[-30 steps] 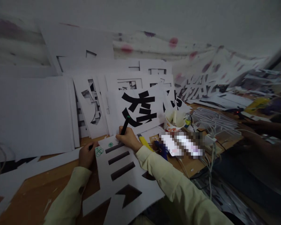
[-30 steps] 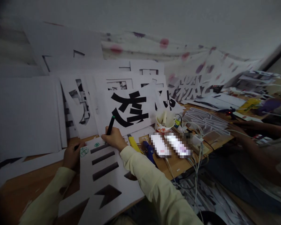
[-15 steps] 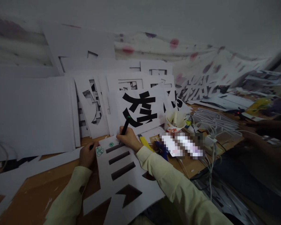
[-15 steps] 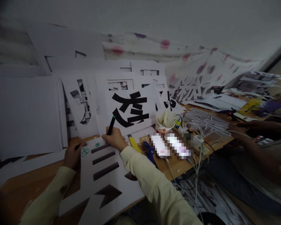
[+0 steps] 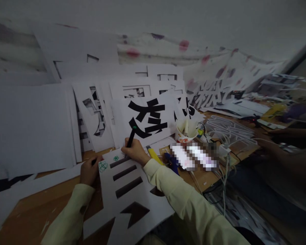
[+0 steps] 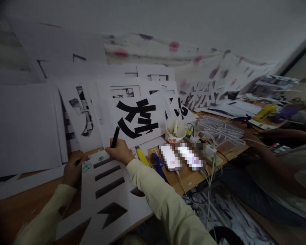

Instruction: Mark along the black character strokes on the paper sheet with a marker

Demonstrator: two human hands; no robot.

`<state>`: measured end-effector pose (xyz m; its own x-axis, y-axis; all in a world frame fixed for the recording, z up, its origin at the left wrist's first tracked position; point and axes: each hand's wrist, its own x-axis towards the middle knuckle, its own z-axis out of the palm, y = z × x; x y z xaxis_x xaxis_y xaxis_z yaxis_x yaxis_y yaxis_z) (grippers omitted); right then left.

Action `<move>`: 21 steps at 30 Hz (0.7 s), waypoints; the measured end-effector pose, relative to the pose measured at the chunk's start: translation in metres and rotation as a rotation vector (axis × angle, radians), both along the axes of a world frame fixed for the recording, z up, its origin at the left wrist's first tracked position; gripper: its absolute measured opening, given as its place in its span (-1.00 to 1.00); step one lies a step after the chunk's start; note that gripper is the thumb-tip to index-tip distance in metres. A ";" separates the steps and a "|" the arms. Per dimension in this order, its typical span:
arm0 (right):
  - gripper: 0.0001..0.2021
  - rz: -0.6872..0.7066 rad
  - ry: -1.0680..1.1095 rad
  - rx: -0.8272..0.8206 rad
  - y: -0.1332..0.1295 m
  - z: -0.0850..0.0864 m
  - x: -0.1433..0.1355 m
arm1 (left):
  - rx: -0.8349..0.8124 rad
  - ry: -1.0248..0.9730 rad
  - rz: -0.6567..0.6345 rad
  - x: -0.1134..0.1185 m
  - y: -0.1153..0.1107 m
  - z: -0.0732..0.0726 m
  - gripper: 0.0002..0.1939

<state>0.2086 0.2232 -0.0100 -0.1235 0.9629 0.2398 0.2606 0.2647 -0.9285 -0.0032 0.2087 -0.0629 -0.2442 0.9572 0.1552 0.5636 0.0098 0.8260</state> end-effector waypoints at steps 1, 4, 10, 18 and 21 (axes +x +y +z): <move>-0.79 0.000 0.000 -0.001 0.000 0.000 0.000 | -0.003 0.001 0.004 0.001 0.000 0.001 -0.56; -0.79 -0.004 -0.001 -0.005 0.000 0.001 0.000 | -0.008 0.006 0.008 0.001 -0.001 0.003 -0.57; -0.80 -0.006 0.001 -0.005 -0.001 0.002 0.000 | 0.002 0.005 -0.006 -0.001 0.000 -0.002 -0.56; -0.80 -0.010 -0.005 -0.001 0.001 0.000 0.000 | 0.009 0.010 -0.013 -0.001 0.002 -0.001 -0.54; -0.80 -0.010 -0.008 -0.001 0.001 0.000 -0.001 | 0.014 0.006 -0.012 -0.003 0.003 -0.004 -0.56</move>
<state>0.2080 0.2244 -0.0097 -0.1159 0.9643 0.2382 0.2704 0.2614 -0.9266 -0.0060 0.2114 -0.0671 -0.2318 0.9578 0.1699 0.5683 -0.0084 0.8228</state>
